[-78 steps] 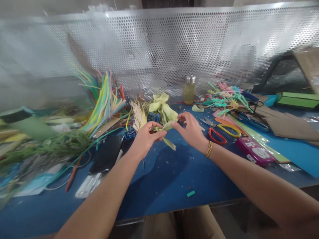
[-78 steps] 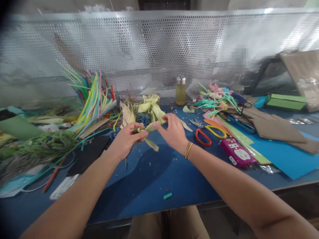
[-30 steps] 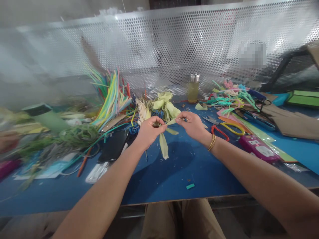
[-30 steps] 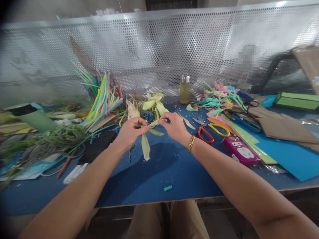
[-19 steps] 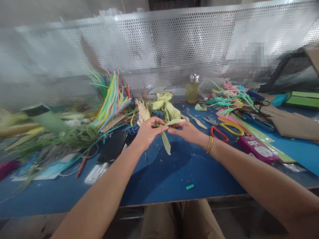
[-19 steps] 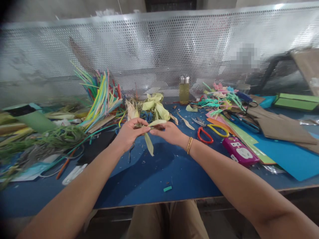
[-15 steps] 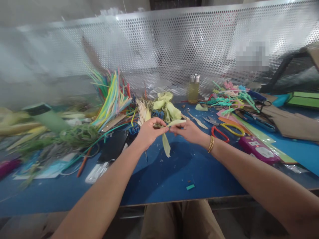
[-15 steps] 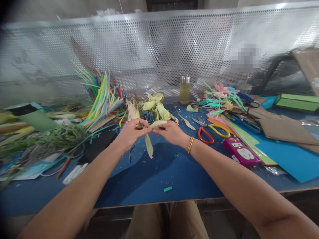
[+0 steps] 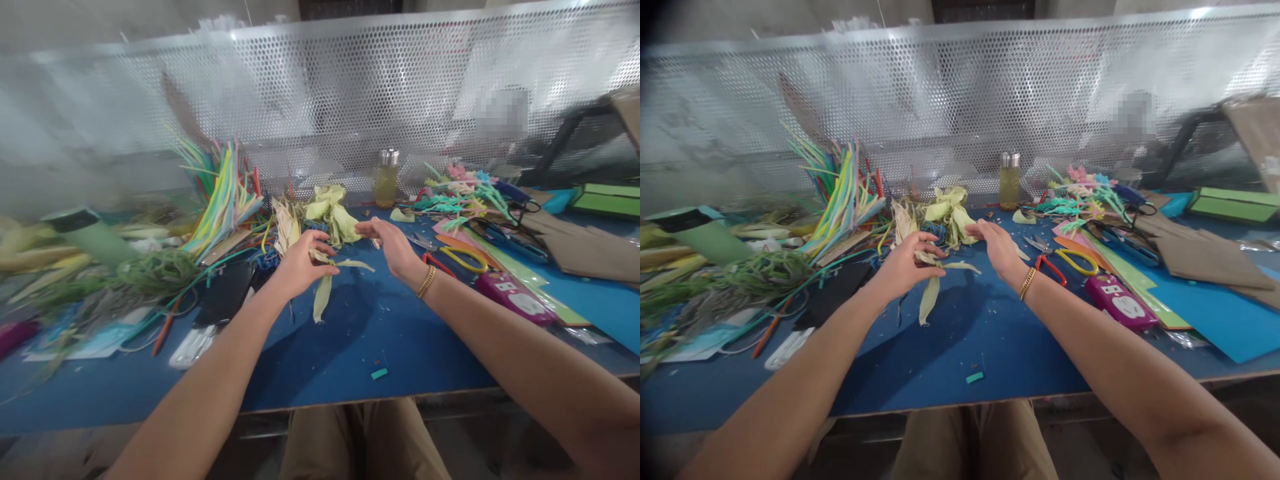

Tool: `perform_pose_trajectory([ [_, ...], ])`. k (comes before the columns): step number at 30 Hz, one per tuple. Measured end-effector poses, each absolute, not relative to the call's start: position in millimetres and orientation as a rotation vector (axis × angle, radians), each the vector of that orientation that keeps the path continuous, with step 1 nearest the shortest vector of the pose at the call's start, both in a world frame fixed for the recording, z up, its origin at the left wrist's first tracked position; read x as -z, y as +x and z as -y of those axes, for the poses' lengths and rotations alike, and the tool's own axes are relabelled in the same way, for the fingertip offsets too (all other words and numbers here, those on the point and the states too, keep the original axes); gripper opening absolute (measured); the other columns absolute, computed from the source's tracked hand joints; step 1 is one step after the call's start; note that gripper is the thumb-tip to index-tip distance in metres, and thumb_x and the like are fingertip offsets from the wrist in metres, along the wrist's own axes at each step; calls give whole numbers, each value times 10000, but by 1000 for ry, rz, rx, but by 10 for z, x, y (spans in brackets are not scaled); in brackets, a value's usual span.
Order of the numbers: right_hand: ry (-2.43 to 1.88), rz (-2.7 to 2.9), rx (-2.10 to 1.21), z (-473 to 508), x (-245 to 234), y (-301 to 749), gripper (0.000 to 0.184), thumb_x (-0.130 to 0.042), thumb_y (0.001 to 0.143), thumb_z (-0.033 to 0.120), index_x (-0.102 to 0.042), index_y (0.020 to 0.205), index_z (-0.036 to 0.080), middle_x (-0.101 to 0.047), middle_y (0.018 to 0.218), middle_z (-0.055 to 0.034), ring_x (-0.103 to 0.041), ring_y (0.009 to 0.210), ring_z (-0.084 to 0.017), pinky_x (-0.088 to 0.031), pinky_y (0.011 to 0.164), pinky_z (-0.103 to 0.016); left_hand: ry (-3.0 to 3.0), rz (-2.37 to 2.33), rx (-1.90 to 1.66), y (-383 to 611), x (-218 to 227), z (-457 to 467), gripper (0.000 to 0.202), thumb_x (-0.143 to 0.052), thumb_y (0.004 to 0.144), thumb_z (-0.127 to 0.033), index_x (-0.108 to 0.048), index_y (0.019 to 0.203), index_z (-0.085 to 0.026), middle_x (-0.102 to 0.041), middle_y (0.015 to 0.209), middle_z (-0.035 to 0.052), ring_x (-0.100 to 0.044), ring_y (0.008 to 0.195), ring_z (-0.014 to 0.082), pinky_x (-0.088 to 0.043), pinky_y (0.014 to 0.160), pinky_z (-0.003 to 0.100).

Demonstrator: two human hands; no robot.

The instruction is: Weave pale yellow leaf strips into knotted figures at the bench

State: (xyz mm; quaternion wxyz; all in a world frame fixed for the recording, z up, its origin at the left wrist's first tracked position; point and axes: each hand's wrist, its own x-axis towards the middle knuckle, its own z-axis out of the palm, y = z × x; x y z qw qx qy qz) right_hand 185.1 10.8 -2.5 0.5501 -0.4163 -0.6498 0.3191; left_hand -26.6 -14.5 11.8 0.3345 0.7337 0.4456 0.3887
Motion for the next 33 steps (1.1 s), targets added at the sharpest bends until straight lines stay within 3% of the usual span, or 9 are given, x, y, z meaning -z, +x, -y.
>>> perform_pose_trajectory([
  [4,-957,1921,-440,102,-40,1692,242,-711,778,429,-730,891,216,-715,918,-49,-619,902,-202,-435,895,-370,1888,-1106,-1044,-194,-81,189,867,-844,573,-236,-389,1311,-227,-633,1136,93,-613,650,113,-496,633,276],
  [7,-952,2004,-467,178,-22,1590,124,-701,788,329,-708,784,206,-686,804,-25,-588,790,-163,-437,790,-324,1842,-1043,-1052,-142,-34,192,915,-838,568,-216,-354,1345,-237,-607,1166,100,-638,703,132,-504,659,285],
  [12,-873,1689,-820,76,25,1610,163,-649,794,337,-619,736,187,-606,694,16,-515,660,-113,-417,638,-260,1664,-986,-1054,-83,47,168,554,-820,587,-216,-522,1053,-185,-632,1005,53,-634,872,182,-509,758,316],
  [15,-823,1540,-916,36,33,1624,180,-684,745,348,-597,722,191,-556,651,37,-483,630,-102,-413,621,-256,1562,-975,-999,-55,57,196,409,-804,629,-258,-576,960,-184,-632,994,36,-616,826,158,-502,738,310],
  [19,-799,1477,-1062,77,36,1585,177,-732,697,343,-639,723,194,-602,699,23,-529,660,-110,-442,652,-272,1415,-982,-1057,-30,37,229,332,-764,715,-389,-628,945,-193,-627,886,15,-580,734,123,-469,645,252],
  [22,-810,1421,-1126,111,33,1555,176,-747,686,337,-649,715,194,-620,717,15,-546,683,-113,-460,683,-281,1356,-998,-1146,-29,39,208,324,-805,678,-375,-670,910,-192,-609,761,-17,-511,635,84,-380,552,204],
  [25,-792,1358,-1181,119,33,1542,189,-753,685,328,-631,723,189,-611,722,21,-547,700,-107,-468,712,-279,1246,-978,-1110,-29,44,189,329,-838,631,-360,-706,880,-190,-616,704,-25,-466,554,66,-328,506,209],
  [33,-781,1279,-1126,41,36,1566,217,-742,685,338,-586,707,189,-552,690,39,-487,665,-99,-425,666,-268,1098,-1014,-926,10,18,253,300,-872,565,-337,-664,707,-173,-623,620,-10,-521,522,100,-355,505,235],
])
